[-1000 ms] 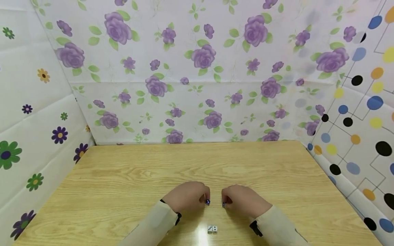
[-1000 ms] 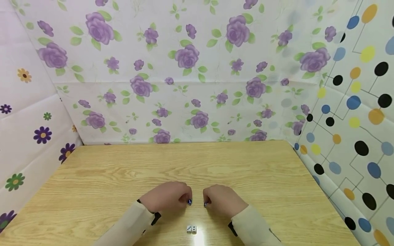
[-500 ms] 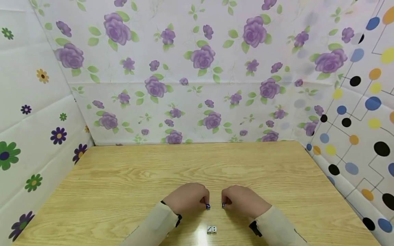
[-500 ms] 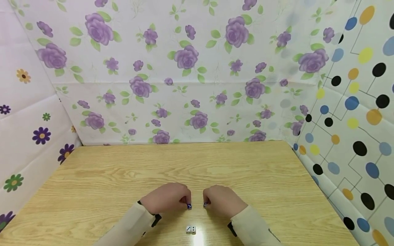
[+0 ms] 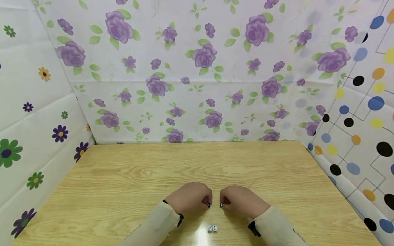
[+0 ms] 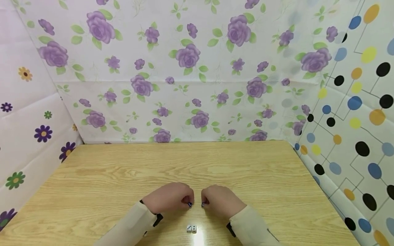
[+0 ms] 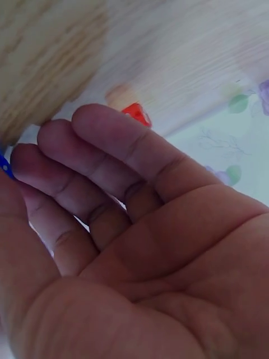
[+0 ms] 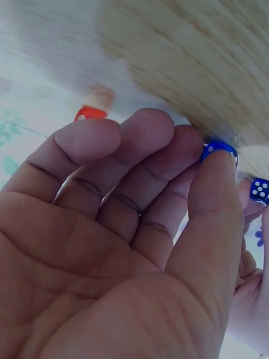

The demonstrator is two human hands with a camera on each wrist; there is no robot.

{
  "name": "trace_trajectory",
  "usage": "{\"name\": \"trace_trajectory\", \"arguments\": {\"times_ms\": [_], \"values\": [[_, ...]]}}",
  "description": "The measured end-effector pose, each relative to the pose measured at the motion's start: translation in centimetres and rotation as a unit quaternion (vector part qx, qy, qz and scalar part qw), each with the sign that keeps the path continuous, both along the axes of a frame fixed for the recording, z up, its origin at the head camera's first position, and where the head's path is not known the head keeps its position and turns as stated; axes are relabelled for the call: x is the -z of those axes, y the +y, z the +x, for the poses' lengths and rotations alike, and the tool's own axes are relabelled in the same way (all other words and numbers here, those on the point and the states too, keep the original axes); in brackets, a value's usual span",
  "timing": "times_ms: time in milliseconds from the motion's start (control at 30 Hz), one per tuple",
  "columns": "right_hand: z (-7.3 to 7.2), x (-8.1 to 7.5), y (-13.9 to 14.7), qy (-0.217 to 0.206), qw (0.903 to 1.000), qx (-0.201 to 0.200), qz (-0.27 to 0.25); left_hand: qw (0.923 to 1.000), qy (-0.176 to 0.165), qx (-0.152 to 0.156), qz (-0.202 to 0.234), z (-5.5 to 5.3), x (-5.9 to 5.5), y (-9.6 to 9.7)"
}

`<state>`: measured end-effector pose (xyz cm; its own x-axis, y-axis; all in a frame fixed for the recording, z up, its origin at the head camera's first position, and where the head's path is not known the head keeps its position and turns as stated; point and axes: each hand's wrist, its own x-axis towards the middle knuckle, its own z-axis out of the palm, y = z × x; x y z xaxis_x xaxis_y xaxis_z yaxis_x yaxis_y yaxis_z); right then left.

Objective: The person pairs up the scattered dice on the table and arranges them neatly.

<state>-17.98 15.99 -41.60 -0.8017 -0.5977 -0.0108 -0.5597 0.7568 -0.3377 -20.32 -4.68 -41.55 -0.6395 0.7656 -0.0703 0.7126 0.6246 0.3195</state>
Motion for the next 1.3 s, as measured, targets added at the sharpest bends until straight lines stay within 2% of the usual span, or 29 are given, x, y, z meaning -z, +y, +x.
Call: {"name": "trace_trajectory", "arguments": {"times_ms": [167,267,367,500,733,1000,1300], "values": [[-0.1,0.2,-0.5,0.011,0.9997,-0.017,-0.009,0.9999,0.003,0.008,0.01,0.0,0.2,0.3],[-0.2,0.1,-0.7,0.008,0.9997,-0.023,-0.009,0.9996,-0.019,-0.01,0.016,0.2,0.1,0.3],[-0.2,-0.1,-0.8,-0.003,0.9999,-0.011,-0.003,0.9989,-0.032,-0.032,0.015,0.3,0.1,0.3],[-0.2,-0.3,-0.9,-0.006,1.0,-0.007,0.002,0.9991,-0.021,-0.035,0.013,0.4,0.0,0.3],[-0.3,-0.1,-1.2,-0.002,0.9995,-0.031,-0.006,0.9988,-0.022,-0.04,0.015,0.7,-0.4,0.4],[-0.6,0.3,-1.6,-0.027,0.9986,-0.041,-0.021,0.9988,-0.012,-0.038,0.028,0.6,0.0,0.5],[-0.5,0.2,-1.5,-0.023,0.9991,-0.03,-0.019,0.9984,-0.018,-0.052,0.014,0.7,-0.1,0.3]]}}
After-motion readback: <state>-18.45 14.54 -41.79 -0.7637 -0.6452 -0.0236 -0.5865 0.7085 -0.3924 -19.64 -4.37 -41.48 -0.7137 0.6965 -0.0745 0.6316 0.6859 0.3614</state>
